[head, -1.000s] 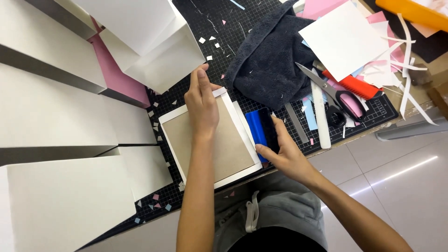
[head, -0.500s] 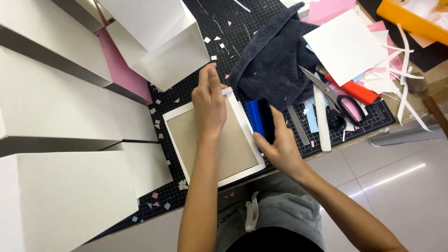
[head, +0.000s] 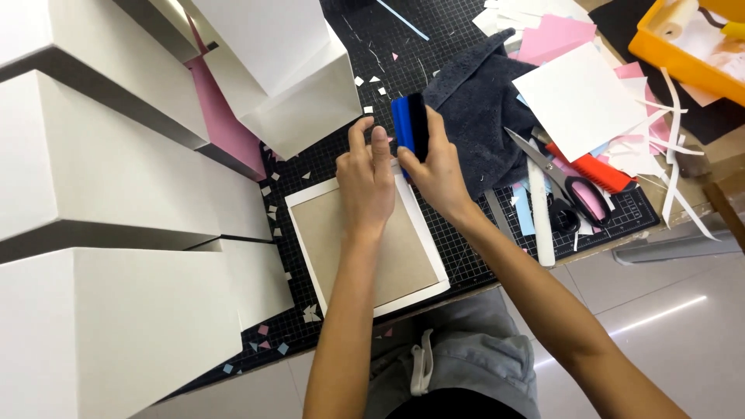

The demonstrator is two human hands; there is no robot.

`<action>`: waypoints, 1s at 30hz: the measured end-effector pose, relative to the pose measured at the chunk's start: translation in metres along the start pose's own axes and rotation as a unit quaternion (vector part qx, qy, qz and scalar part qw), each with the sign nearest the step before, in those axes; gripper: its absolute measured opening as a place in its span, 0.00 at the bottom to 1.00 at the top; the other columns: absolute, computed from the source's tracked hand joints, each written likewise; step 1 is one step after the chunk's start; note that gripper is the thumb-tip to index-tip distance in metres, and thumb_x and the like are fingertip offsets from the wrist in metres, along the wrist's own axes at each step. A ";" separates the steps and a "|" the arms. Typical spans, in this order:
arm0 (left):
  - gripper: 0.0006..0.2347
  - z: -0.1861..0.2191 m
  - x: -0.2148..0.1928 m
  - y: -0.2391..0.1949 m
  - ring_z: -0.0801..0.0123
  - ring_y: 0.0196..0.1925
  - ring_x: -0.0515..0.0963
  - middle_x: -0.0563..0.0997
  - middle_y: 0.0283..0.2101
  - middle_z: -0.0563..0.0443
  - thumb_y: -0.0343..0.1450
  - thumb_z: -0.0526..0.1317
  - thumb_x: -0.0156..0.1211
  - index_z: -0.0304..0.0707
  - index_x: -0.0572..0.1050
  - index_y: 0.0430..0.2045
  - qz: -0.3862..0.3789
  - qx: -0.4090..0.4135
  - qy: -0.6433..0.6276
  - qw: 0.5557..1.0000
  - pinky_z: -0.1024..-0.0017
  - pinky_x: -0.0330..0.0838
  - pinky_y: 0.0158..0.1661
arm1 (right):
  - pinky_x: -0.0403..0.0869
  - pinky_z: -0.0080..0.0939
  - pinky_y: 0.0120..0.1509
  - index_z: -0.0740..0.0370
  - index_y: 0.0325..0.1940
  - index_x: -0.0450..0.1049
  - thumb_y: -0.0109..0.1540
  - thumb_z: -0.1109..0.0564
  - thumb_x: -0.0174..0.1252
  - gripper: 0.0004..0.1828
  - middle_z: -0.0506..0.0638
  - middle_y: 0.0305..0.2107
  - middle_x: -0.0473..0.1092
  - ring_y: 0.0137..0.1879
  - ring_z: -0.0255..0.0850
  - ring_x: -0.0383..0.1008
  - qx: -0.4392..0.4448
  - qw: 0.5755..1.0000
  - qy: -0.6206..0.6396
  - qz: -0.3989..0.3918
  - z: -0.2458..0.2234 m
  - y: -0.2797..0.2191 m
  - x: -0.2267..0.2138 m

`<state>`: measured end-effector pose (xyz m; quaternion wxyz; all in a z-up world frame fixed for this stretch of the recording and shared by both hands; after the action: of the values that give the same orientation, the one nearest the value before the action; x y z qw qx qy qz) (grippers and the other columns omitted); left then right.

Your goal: Finishing the edges and surfaces of a white box using scissors, a brush, and a scraper

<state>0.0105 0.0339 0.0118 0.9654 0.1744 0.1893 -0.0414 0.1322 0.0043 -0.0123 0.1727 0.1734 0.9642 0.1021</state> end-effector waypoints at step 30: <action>0.17 0.000 -0.003 0.003 0.52 0.30 0.84 0.81 0.19 0.49 0.79 0.49 0.35 0.36 0.68 0.50 0.030 -0.008 0.005 1.000 0.59 0.74 0.39 | 0.71 0.34 0.25 0.41 0.60 0.76 0.65 0.57 0.55 0.21 0.54 0.33 0.77 0.29 0.36 0.72 0.259 0.955 -0.003 -0.144 0.072 -0.006 -0.011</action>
<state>0.0078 0.0363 0.0139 0.9666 0.1729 0.1887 -0.0101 0.1669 0.0042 -0.0767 0.1380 0.0716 0.9717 -0.1777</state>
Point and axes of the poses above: each hand's wrist, its own y-axis towards the middle knuckle, its own x-axis out of the palm, z = x × y, the point moved 4 cm from there along y, towards the middle knuckle
